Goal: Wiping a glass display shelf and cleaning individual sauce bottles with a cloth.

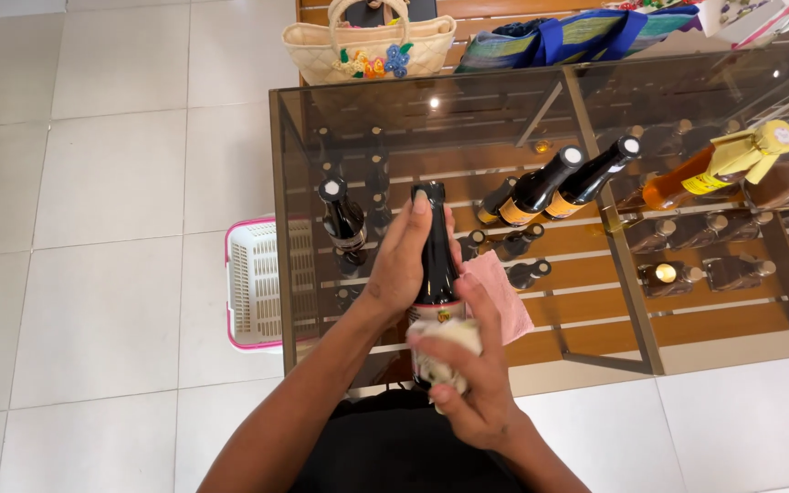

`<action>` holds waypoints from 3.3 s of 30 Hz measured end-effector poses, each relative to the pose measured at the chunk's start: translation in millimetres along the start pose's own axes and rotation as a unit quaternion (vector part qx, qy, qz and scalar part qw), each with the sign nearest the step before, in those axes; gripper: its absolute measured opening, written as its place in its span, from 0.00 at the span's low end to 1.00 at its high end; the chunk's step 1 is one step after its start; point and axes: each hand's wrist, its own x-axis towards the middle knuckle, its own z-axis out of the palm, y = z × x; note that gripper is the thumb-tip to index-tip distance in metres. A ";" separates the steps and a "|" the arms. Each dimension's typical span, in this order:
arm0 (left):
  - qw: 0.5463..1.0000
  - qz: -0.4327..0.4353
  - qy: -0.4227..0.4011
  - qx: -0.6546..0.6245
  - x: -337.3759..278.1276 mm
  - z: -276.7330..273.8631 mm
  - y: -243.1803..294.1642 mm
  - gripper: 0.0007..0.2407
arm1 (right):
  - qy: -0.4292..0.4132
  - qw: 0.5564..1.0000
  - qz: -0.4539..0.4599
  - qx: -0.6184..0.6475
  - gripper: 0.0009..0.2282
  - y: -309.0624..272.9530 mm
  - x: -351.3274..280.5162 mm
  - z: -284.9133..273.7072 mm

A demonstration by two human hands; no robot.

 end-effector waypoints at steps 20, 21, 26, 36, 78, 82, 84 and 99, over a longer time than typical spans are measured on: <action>0.968 -0.192 0.020 -0.164 -49.7 -23.7 -71.8 0.18 | -0.113 0.981 0.122 0.102 0.05 42.1 71.7 -6.8; 0.963 -0.198 0.016 -0.182 -54.0 -24.6 -72.0 0.18 | -0.126 0.985 0.102 0.053 0.04 37.6 65.4 -5.6; 0.935 -0.236 -0.001 -0.267 -75.2 -23.2 -56.2 0.19 | -0.154 0.987 0.048 -0.007 0.04 14.6 25.5 -0.5; 0.962 -0.162 0.070 -0.208 -85.5 -22.9 -70.3 0.16 | -0.210 0.978 0.008 0.003 0.11 -16.1 -28.0 -10.8; 0.930 -0.172 -0.035 -0.322 -106.8 -53.2 -76.7 0.32 | -0.142 0.985 0.101 -0.015 0.07 38.8 18.0 26.5; 0.918 -0.218 -0.018 -0.331 -110.2 -44.1 -55.4 0.36 | -0.184 0.979 0.090 -0.011 0.06 18.4 -1.0 21.4; 0.910 -0.214 -0.012 -0.354 -111.2 -49.6 -62.9 0.32 | -0.209 0.974 0.088 0.002 0.06 2.8 -4.9 12.9; 0.960 -0.200 0.010 -0.197 -106.5 -58.5 -64.0 0.18 | -0.417 0.904 -0.056 -0.071 0.09 -10.1 11.0 7.0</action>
